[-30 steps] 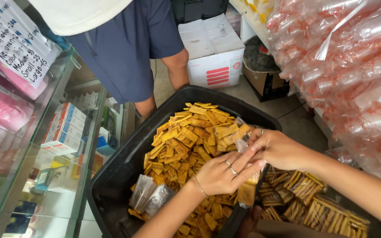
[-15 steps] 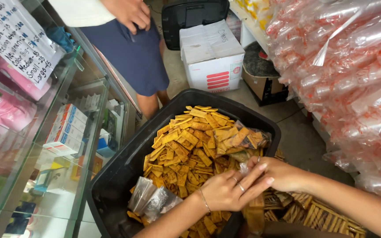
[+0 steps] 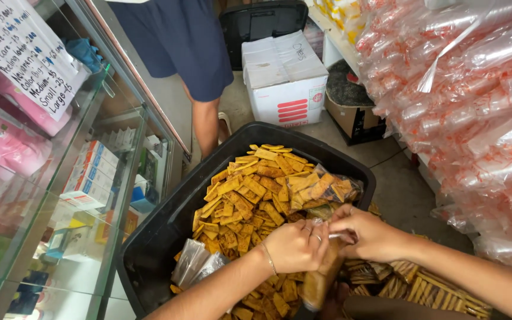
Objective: Bagging snacks from a large bin into small plastic bags
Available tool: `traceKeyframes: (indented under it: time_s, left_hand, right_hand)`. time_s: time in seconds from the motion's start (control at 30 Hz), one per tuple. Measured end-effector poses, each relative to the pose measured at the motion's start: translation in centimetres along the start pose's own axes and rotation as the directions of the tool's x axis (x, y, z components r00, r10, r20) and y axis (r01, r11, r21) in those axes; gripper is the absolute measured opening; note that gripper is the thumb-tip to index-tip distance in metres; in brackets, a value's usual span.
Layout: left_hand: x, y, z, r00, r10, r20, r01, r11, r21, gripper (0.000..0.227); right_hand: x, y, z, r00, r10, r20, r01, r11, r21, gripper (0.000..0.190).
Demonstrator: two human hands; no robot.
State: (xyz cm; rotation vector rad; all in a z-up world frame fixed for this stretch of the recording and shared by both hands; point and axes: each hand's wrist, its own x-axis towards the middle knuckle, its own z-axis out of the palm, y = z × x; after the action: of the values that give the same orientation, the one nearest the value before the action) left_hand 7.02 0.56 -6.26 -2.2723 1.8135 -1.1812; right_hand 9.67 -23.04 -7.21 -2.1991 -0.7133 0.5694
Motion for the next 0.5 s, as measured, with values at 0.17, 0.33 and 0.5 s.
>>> traceKeyframes:
  time_s: [0.17,0.33,0.5]
  left_hand:
    - [-0.6,-1.1,2.2,0.972,-0.057,0.227,0.09,0.986,-0.139,0.002]
    - [-0.5,-2.4,2.2,0.923,-0.212,0.322,0.304,0.914,-0.269,0.01]
    - [-0.5,-2.9,3.2,0.67,-0.279,0.688,0.683,0.594,-0.424,0.014]
  right_hand:
    - [1.9,-0.8,0.7,0.999,-0.046,-0.022,0.038,0.955,-0.293,0.031]
    - [3.0,0.4,0.4,0.758,-0.625,0.187,0.281,0.054,-0.958,0.019]
    - [5.1,6.2,3.2,0.764,-0.609,0.211,0.273,0.01,-0.962,0.013]
